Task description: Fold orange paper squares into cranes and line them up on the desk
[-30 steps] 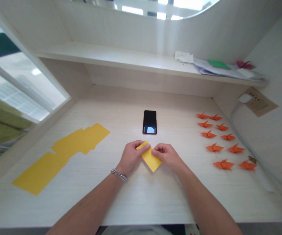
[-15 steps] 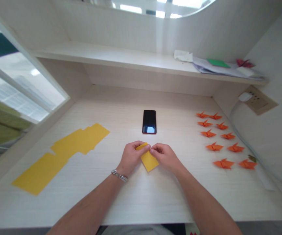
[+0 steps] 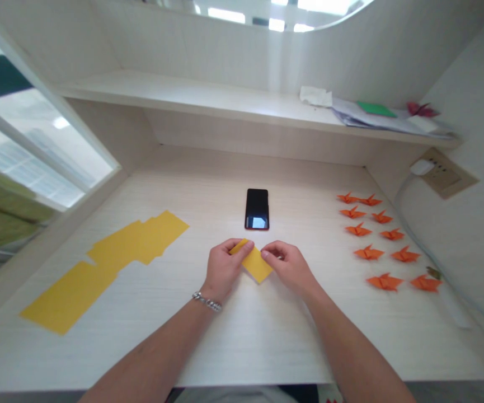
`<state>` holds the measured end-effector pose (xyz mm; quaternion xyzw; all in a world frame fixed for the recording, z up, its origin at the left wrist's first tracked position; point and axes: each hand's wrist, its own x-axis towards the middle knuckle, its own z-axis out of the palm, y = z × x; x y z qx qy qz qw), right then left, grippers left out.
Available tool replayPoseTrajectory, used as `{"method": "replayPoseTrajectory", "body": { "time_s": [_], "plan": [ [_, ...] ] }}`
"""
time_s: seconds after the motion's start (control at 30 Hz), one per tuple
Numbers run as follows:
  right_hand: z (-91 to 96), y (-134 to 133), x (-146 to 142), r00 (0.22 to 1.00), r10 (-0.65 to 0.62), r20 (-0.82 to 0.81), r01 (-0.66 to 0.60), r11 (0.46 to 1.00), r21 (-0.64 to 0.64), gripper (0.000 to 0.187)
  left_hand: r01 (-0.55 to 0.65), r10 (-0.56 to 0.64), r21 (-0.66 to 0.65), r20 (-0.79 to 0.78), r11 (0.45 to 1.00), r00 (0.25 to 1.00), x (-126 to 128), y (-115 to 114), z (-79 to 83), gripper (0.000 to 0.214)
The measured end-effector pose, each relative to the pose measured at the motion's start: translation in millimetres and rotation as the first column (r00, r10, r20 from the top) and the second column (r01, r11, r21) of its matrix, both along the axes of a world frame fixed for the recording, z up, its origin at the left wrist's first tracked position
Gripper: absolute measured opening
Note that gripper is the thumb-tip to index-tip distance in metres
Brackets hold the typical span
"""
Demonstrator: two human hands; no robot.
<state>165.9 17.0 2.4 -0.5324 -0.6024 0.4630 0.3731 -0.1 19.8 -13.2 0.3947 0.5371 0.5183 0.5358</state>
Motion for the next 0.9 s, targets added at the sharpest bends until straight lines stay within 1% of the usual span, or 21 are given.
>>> {"method": "replayPoseTrajectory", "body": {
  "time_s": [0.03,0.1,0.17,0.23,0.3,0.37,0.4,0.5,0.57,0.63,0.67,0.73,0.8,0.87,0.9],
  "plan": [
    [-0.2,-1,-3,1.000,0.021,0.012,-0.021,1.000,-0.003,0.015,0.019,-0.019,-0.001,-0.009,1.000,1.000,1,-1,-0.4,0.035],
    [-2.0,-1,-4,1.000,0.017,0.022,-0.017,1.000,-0.010,0.013,0.024,-0.024,0.004,-0.005,1.000,1.000,0,-1,-0.7,0.035],
    [-4.9,0,0,1.000,0.008,0.029,-0.007,1.000,-0.026,0.011,-0.025,0.025,0.009,0.023,1.000,0.999,-3,2,0.0,0.037],
    [-7.4,2,6,0.999,0.003,0.037,-0.001,0.998,-0.060,0.009,-0.102,0.102,0.001,0.062,0.995,0.993,-6,5,1.2,0.038],
    [-8.8,3,8,0.999,-0.034,0.001,0.034,0.996,-0.078,0.012,-0.154,0.154,-0.008,0.095,0.988,0.984,-7,6,2.2,0.038],
    [-9.0,3,5,0.996,-0.063,-0.063,0.059,0.996,-0.066,0.018,-0.150,0.150,-0.012,0.111,0.989,0.982,-5,6,2.6,0.036],
    [-9.0,2,3,0.995,-0.055,-0.088,0.050,0.997,-0.052,0.020,-0.135,0.135,-0.010,0.112,0.991,0.984,-3,5,2.5,0.035],
    [-9.7,2,-2,0.995,-0.012,-0.097,0.008,0.999,-0.041,0.020,-0.068,0.067,0.004,0.115,0.998,0.991,1,1,2.8,0.030],
    [-10.2,3,0,0.995,-0.060,-0.086,0.056,0.997,-0.046,0.021,0.000,-0.001,0.011,0.085,1.000,0.996,0,0,4.7,0.026],
    [-9.4,3,4,0.992,-0.105,-0.063,0.103,0.994,-0.035,0.021,0.112,-0.112,0.007,-0.013,0.994,0.994,-3,-1,8.4,0.021],
    [-8.3,3,6,0.994,-0.104,-0.029,0.103,0.995,-0.017,0.019,0.182,-0.180,0.009,-0.085,0.983,0.980,-4,-1,10.5,0.019],
    [-4.7,2,9,0.997,-0.028,0.070,0.027,0.999,0.016,0.016,0.321,-0.305,0.025,-0.250,0.947,0.919,-7,-3,14.6,0.015],
    [-0.7,1,10,0.987,0.062,0.147,-0.068,0.997,0.031,0.014,0.431,-0.384,0.038,-0.386,0.902,0.839,-8,-4,17.5,0.015],
    [1.9,1,13,0.982,0.089,0.164,-0.093,0.995,0.017,0.014,0.492,-0.426,0.037,-0.449,0.870,0.786,-10,-4,18.6,0.017],
    [2.4,2,15,0.985,0.082,0.149,-0.082,0.997,-0.003,0.014,0.505,-0.438,0.031,-0.453,0.862,0.776,-11,-3,18.6,0.017]
  ]
}}
